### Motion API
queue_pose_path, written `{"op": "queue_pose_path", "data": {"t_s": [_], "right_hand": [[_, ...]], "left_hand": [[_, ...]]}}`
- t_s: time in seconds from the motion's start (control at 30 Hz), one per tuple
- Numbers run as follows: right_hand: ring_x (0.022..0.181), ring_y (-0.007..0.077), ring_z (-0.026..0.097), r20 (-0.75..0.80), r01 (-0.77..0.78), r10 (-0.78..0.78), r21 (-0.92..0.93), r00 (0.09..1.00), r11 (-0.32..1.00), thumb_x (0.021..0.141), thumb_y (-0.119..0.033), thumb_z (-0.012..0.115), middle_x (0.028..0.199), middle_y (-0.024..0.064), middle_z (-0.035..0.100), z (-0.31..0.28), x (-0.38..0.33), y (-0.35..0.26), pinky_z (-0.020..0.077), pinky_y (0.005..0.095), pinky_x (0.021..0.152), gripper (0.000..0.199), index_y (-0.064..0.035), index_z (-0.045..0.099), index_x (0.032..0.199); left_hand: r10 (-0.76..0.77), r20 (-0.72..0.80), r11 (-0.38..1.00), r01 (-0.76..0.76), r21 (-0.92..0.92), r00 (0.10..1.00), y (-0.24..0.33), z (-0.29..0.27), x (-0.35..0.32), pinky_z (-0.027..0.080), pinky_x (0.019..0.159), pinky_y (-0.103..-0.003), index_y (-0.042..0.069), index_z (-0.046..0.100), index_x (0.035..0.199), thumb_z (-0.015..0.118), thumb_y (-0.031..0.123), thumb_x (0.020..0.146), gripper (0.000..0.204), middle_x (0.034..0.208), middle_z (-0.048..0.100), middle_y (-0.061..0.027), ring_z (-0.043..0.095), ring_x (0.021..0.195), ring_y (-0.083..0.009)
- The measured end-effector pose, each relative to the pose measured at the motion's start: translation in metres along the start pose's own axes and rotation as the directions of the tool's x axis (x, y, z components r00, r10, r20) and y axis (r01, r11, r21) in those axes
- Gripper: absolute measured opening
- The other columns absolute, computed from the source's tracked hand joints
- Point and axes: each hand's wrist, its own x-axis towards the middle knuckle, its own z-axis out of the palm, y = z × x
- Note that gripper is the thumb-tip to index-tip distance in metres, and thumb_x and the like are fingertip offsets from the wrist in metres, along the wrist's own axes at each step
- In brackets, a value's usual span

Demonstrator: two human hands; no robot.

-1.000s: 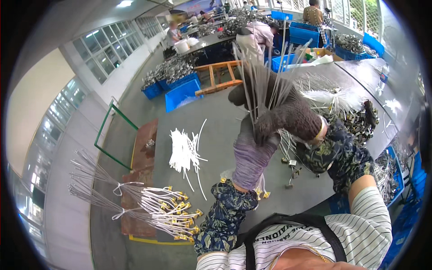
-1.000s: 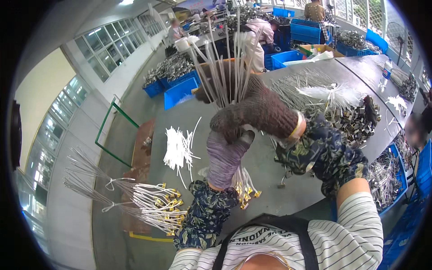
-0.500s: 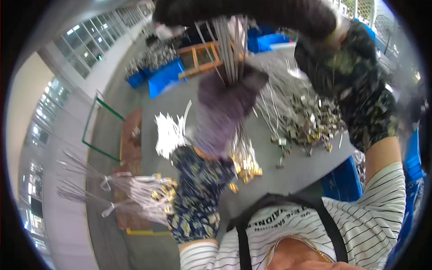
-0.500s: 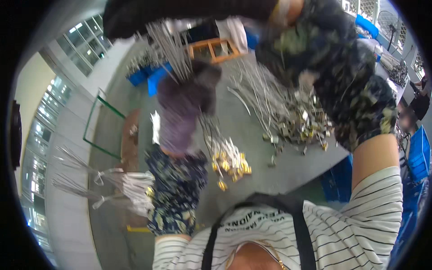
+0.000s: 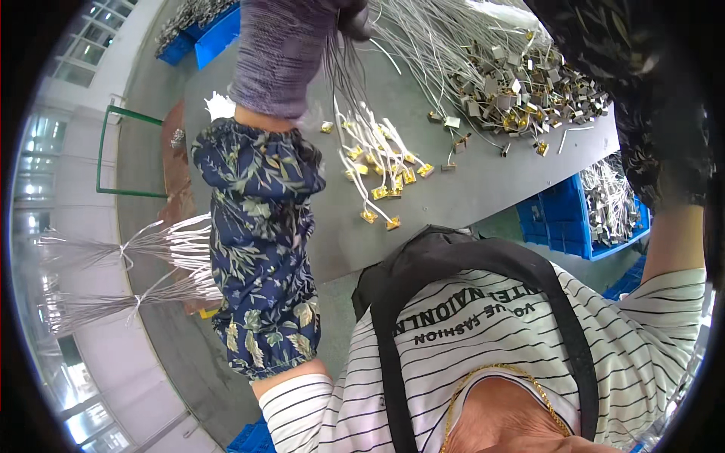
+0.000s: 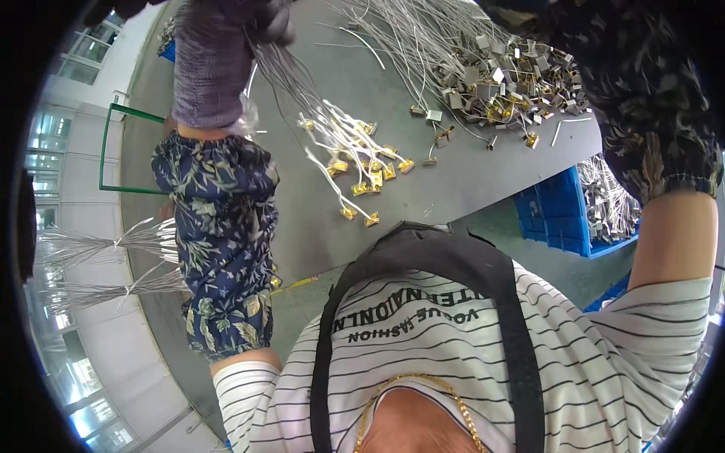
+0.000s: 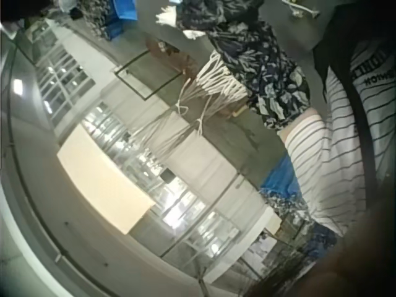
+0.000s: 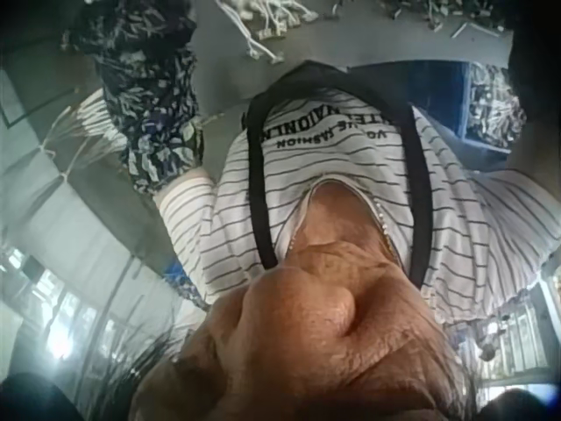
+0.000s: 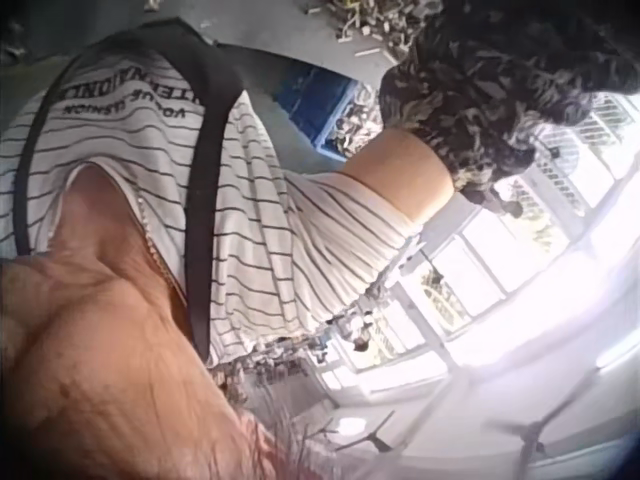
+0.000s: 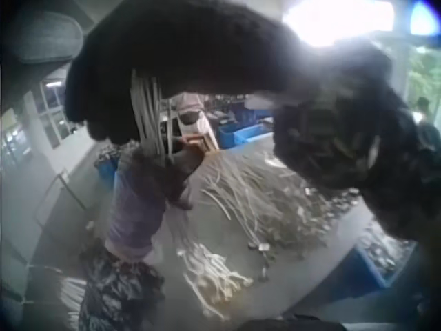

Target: Organizing and counting bundles of white electrical wires at a manual assembly station.

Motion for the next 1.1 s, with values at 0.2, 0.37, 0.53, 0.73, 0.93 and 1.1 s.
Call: {"op": "queue_pose_path", "data": {"t_s": [0.2, 0.37, 0.53, 0.73, 0.93, 1.1], "right_hand": [[0.096, 0.0227, 0.063, -0.047, -0.071, 0.069, -0.052, 0.997, 0.996, 0.096, -0.023, 0.051, 0.112, 0.0127, 0.063, -0.008, -0.031, -0.014, 0.0527, 0.0324, 0.082, 0.034, -0.0007, 0.057, 0.121], [0.096, 0.0218, 0.063, -0.063, -0.138, 0.132, -0.101, 0.989, 0.985, 0.095, -0.023, 0.052, 0.111, 0.0122, 0.064, -0.004, -0.042, -0.009, 0.0525, 0.0322, 0.082, 0.034, -0.0013, 0.057, 0.121], [0.096, 0.0208, 0.063, -0.099, -0.152, 0.142, -0.104, 0.985, 0.983, 0.094, -0.022, 0.053, 0.11, 0.0117, 0.064, -0.013, -0.051, -0.01, 0.0522, 0.032, 0.081, 0.034, -0.002, 0.057, 0.121], [0.095, 0.0197, 0.063, -0.123, -0.207, 0.19, -0.143, 0.974, 0.968, 0.093, -0.022, 0.055, 0.109, 0.0111, 0.064, -0.01, -0.059, -0.004, 0.052, 0.0318, 0.08, 0.034, -0.0027, 0.058, 0.121], [0.095, 0.0186, 0.063, -0.152, -0.239, 0.215, -0.161, 0.965, 0.958, 0.091, -0.021, 0.056, 0.107, 0.0105, 0.065, -0.014, -0.072, -0.003, 0.0517, 0.0315, 0.079, 0.034, -0.0035, 0.058, 0.121], [0.094, 0.0177, 0.063, -0.177, -0.269, 0.239, -0.173, 0.955, 0.947, 0.09, -0.021, 0.057, 0.106, 0.01, 0.065, -0.026, -0.081, -0.006, 0.0515, 0.0313, 0.079, 0.035, -0.0041, 0.058, 0.121]], "left_hand": [[-0.015, 0.293, 0.992, 0.051, -0.114, 0.956, 0.064, 0.043, 0.018, 0.038, 0.042, -0.025, 0.008, 0.061, 0.108, 0.054, 0.026, 0.094, 0.024, 0.095, 0.065, -0.0112, 0.048, 0.049, -0.0107], [0.083, 0.688, -0.559, -0.538, 0.631, 0.721, 0.06, 0.012, 0.013, 0.049, 0.057, -0.029, 0.016, 0.061, 0.107, 0.052, 0.007, 0.081, 0.029, 0.087, 0.066, -0.0074, 0.059, 0.062, -0.0159], [0.031, 0.087, 0.658, -0.086, 0.748, 0.996, 0.081, 0.021, 0.004, 0.055, 0.063, -0.036, 0.014, 0.056, 0.117, 0.06, 0.016, 0.084, 0.034, 0.097, 0.067, -0.0092, 0.065, 0.072, -0.0238], [-0.133, -0.445, 0.663, 0.413, 0.624, 0.886, 0.023, 0.015, -0.064, 0.049, 0.07, -0.024, 0.005, 0.068, 0.095, 0.08, 0.019, 0.074, 0.028, 0.081, 0.067, -0.0018, 0.062, 0.075, -0.0107], [-0.032, -0.598, 0.829, 0.356, 0.432, 0.801, -0.027, 0.008, -0.072, 0.039, 0.043, -0.023, 0.001, 0.066, 0.093, 0.074, 0.016, 0.081, 0.021, 0.065, 0.055, 0.0015, 0.049, 0.05, -0.0075], [-0.072, -0.519, 0.946, 0.222, 0.234, 0.852, -0.023, 0.032, -0.077, 0.025, 0.036, -0.024, -0.001, 0.062, 0.087, 0.068, 0.013, 0.085, 0.016, 0.055, 0.043, 0.0025, 0.032, 0.039, -0.0057]]}}
